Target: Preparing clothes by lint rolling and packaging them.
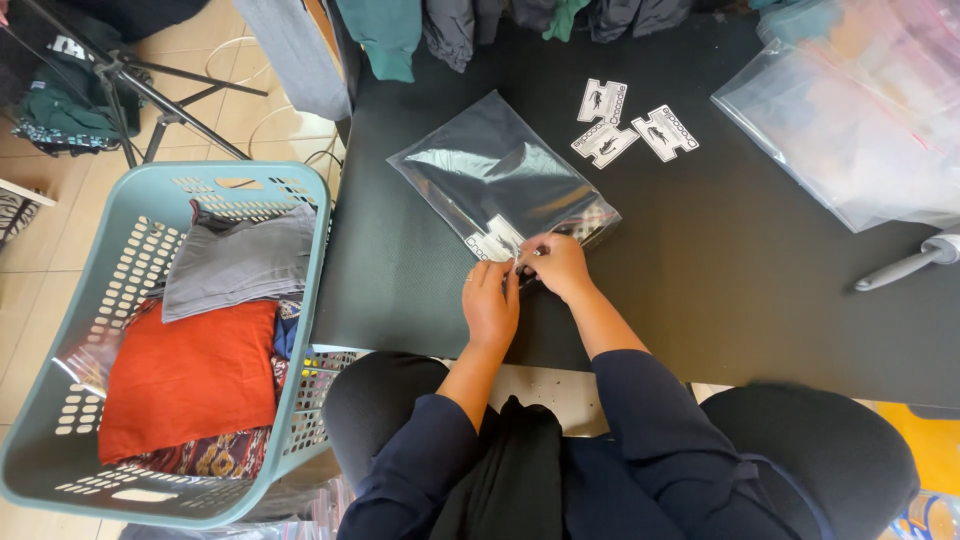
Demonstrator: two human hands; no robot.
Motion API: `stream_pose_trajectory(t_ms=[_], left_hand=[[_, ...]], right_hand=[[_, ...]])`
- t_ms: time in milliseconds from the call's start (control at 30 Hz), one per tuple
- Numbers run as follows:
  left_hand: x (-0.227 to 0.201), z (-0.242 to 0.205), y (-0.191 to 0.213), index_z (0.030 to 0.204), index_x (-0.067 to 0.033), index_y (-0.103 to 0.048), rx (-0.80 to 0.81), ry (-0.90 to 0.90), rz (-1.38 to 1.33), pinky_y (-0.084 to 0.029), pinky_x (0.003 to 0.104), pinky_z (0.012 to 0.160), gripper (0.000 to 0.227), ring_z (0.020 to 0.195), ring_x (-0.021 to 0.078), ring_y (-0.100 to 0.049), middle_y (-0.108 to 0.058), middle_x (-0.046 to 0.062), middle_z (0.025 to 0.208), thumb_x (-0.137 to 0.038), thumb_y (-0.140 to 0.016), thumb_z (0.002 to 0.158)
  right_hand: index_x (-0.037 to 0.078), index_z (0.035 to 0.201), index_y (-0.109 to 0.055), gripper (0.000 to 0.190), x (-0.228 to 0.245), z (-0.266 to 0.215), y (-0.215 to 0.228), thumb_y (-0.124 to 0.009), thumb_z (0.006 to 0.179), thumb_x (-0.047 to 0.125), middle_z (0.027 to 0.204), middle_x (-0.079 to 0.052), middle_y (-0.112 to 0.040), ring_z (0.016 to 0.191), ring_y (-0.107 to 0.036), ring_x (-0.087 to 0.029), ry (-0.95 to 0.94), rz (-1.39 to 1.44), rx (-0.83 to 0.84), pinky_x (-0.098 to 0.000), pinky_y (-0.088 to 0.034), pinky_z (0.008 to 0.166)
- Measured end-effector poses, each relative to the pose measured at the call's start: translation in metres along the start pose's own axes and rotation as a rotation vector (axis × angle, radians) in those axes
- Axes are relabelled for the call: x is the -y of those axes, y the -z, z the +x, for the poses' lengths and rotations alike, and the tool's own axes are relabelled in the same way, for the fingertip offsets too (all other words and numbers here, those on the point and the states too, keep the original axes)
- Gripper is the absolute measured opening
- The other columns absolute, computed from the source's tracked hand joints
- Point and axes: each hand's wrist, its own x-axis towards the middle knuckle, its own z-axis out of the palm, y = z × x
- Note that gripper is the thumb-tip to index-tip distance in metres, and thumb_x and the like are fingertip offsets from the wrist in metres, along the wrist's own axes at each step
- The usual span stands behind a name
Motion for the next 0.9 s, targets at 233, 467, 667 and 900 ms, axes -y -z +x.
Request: stream_pose_trajectory(t_ms=[233,467,667,900], left_hand=[[0.0,-0.003,-0.008,0.102,-0.0167,-0.069,0.082,0.035,0.0,-0.052,0.038,0.077,0.029,0.086,0.0251,-0.064,-0.063,0.0,0.097,-0.03,-0.085,0.081],[-0.006,-0.014,-0.007,0.134,-0.0239,-0.066,0.353,0.06,0.23,-0.034,0.055,0.107,0.062,0.134,0.0343,-0.048,-0.057,0.005,0.139,-0.017,-0.084,0.076],[0.037,-0.028,-0.032,0.114,-0.0385,-0.077,0.233,0.014,0.249,-0.043,0.044,0.103,0.034,0.121,0.0209,-0.058,-0.069,-0.009,0.123,-0.024,-0.076,0.083],[0.063,-0.01,0.003,0.092,-0.0384,-0.08,0.327,0.155,0.126,-0.054,0.04,0.096,0.034,0.096,0.0203,-0.068,-0.074,-0.012,0.099,-0.008,-0.075,0.078]], right_hand=[[0.007,0.154,-0.046,0.065,0.075,-0.051,0.014,-0.058,0.094,-0.013,0.146,-0.031,-0.048,0.126,-0.062,-0.03,0.139,0.576,0.023,-0.0288,-0.059,0.099],[0.013,0.102,-0.057,0.064,-0.022,0.008,0.06,-0.097,0.052,0.013,0.105,-0.008,-0.052,0.1,-0.059,-0.033,0.51,-0.401,-0.786,-0.0441,-0.05,0.092],[0.02,0.102,-0.076,0.024,-0.047,0.031,0.1,-0.08,0.084,0.005,0.101,0.003,-0.068,0.095,-0.071,-0.021,0.718,-0.6,-0.467,-0.0329,-0.058,0.086],[0.024,0.09,-0.073,0.007,-0.025,-0.043,0.138,-0.074,0.084,0.019,0.084,0.001,-0.066,0.079,-0.071,-0.024,0.8,-0.855,-0.054,-0.0384,-0.059,0.071]])
